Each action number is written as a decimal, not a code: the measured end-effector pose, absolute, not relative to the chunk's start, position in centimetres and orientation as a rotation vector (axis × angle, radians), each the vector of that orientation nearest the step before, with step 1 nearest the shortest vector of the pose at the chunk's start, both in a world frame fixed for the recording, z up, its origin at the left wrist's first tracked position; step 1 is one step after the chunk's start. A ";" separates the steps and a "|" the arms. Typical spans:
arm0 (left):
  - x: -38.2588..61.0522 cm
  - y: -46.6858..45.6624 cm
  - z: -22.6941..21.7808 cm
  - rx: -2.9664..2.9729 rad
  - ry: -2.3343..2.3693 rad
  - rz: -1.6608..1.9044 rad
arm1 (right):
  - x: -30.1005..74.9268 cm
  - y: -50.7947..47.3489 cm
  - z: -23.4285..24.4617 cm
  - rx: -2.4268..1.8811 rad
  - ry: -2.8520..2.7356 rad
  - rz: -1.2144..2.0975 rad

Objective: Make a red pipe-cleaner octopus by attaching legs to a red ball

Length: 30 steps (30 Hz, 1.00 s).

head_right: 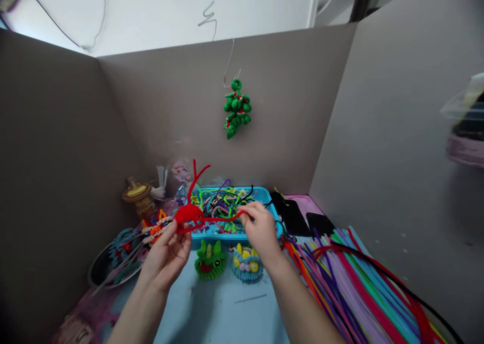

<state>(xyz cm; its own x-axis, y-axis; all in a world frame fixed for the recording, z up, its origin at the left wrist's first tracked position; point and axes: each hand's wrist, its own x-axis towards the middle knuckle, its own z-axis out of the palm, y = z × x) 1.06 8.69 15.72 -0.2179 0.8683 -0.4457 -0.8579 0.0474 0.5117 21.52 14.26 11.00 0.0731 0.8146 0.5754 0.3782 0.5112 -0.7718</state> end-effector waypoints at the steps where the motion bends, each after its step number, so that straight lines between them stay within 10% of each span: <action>1: 1.2 8.7 15.6 0.028 0.837 1.571 | 21.3 13.9 11.4 -1.023 -1.481 0.590; 7: 2.0 8.5 15.0 0.073 0.846 1.507 | 19.2 12.3 12.6 -0.831 -0.987 1.188; 30: 3.3 7.8 14.7 0.104 0.690 1.452 | 15.6 9.9 12.5 -0.733 -0.938 1.507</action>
